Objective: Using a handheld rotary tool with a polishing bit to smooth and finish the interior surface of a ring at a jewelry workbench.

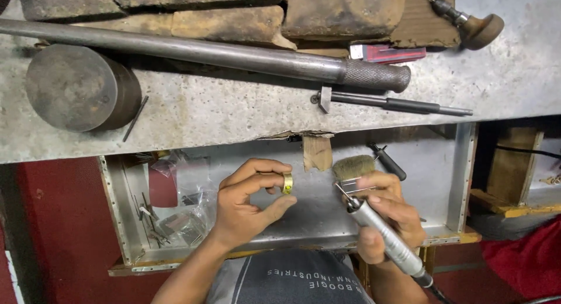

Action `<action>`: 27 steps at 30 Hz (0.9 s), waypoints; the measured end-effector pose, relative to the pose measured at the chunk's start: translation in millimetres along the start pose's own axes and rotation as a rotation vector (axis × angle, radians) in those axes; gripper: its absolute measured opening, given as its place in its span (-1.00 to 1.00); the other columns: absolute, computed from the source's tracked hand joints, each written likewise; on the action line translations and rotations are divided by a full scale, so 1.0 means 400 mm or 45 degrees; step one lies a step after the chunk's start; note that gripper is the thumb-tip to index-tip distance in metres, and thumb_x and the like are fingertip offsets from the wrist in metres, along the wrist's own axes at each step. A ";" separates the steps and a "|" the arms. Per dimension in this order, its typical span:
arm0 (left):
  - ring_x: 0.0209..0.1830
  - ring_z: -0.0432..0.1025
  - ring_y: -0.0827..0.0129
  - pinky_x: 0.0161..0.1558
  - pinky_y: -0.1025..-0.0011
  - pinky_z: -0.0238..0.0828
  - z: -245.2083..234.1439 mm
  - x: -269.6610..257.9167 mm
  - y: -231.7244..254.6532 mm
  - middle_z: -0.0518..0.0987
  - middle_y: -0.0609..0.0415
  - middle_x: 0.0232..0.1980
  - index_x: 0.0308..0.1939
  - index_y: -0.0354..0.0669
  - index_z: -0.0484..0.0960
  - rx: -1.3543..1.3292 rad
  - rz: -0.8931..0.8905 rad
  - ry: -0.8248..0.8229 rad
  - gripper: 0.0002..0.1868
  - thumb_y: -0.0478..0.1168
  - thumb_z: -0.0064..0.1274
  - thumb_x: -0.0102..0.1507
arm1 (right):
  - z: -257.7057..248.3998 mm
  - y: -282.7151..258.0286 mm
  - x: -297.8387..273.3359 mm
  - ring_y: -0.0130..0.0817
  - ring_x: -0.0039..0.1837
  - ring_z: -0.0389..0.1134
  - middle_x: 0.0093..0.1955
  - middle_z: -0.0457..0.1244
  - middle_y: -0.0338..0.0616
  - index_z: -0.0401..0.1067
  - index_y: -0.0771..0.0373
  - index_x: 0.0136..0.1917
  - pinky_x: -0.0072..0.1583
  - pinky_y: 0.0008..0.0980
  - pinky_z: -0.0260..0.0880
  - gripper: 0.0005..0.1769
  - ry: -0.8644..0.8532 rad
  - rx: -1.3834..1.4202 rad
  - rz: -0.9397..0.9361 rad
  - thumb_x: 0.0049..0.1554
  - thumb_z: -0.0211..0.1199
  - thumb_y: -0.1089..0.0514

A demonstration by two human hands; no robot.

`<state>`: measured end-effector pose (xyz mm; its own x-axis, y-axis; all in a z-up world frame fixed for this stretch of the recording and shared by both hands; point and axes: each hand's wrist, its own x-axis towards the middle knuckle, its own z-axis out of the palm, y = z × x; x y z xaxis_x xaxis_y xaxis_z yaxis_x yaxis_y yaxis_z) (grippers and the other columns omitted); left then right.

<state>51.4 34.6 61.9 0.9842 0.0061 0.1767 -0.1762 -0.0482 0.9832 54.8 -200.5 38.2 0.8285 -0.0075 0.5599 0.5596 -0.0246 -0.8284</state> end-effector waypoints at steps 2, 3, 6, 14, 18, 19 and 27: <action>-0.08 0.61 0.26 -0.23 0.53 0.60 0.004 -0.002 -0.004 0.66 -0.18 0.02 -0.15 -0.34 0.68 0.000 0.006 0.054 -0.73 -0.24 0.35 0.17 | 0.015 -0.016 0.017 -0.12 0.31 0.44 0.00 0.43 -0.09 0.37 0.08 0.21 0.49 -0.10 0.44 -0.64 -0.076 -0.081 0.136 0.29 0.24 -0.15; -0.08 0.61 0.26 -0.23 0.53 0.60 0.006 0.003 0.001 0.66 -0.18 0.02 -0.15 -0.34 0.68 -0.001 0.006 0.057 -0.73 -0.24 0.35 0.17 | 0.023 -0.019 0.022 -0.12 0.31 0.44 0.00 0.43 -0.09 0.37 0.08 0.21 0.49 -0.10 0.44 -0.64 -0.079 -0.080 0.135 0.29 0.24 -0.15; 0.03 0.62 0.14 -0.10 0.46 0.71 0.010 0.015 0.012 0.65 -0.21 0.03 -0.14 -0.35 0.69 0.055 -0.006 0.057 -0.81 -0.33 0.30 0.21 | 0.048 -0.035 0.039 0.02 0.25 0.47 0.05 0.38 0.08 0.26 0.20 0.19 0.49 0.07 0.46 -0.68 -0.150 -0.028 0.154 0.29 0.21 0.01; 0.03 0.58 0.19 -0.16 0.55 0.70 0.014 0.028 -0.017 0.61 -0.26 0.13 0.00 -0.43 0.64 0.061 -0.008 0.057 -0.66 -0.37 0.33 0.19 | 0.101 -0.079 0.088 0.24 0.18 0.49 -0.04 0.35 0.18 0.18 0.30 0.08 0.32 0.17 0.60 -0.64 -0.187 -0.110 0.239 0.24 0.22 0.02; 0.01 0.60 0.18 -0.14 0.50 0.67 0.035 0.036 -0.024 0.64 -0.25 0.05 -0.07 -0.38 0.68 0.155 0.014 0.205 -0.72 -0.39 0.36 0.17 | 0.104 -0.084 0.104 0.31 0.24 0.46 0.01 0.34 0.24 0.17 0.33 0.09 0.31 0.22 0.60 -0.66 -0.245 -0.118 0.220 0.25 0.20 0.08; 0.01 0.60 0.19 -0.14 0.49 0.67 0.039 0.037 -0.028 0.65 -0.23 0.01 -0.09 -0.36 0.70 0.197 0.033 0.233 -0.73 -0.38 0.38 0.16 | 0.110 -0.086 0.110 0.25 0.20 0.48 -0.02 0.35 0.23 0.17 0.34 0.07 0.33 0.23 0.57 -0.65 -0.263 -0.218 0.168 0.24 0.20 0.06; -0.12 0.60 0.27 -0.02 0.39 0.60 0.068 0.033 -0.067 0.67 -0.05 -0.18 -0.16 -0.28 0.72 0.319 0.053 0.317 -0.73 -0.31 0.45 0.13 | 0.121 -0.075 0.111 0.25 0.15 0.50 -0.03 0.35 0.25 0.23 0.44 0.05 0.27 0.15 0.64 -0.63 -0.219 -0.328 0.078 0.21 0.24 0.09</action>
<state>69.4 8.8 36.7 0.9373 0.2405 0.2523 -0.1765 -0.2969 0.9385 75.9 -151.5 87.1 0.8639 0.1522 0.4801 0.5035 -0.2820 -0.8167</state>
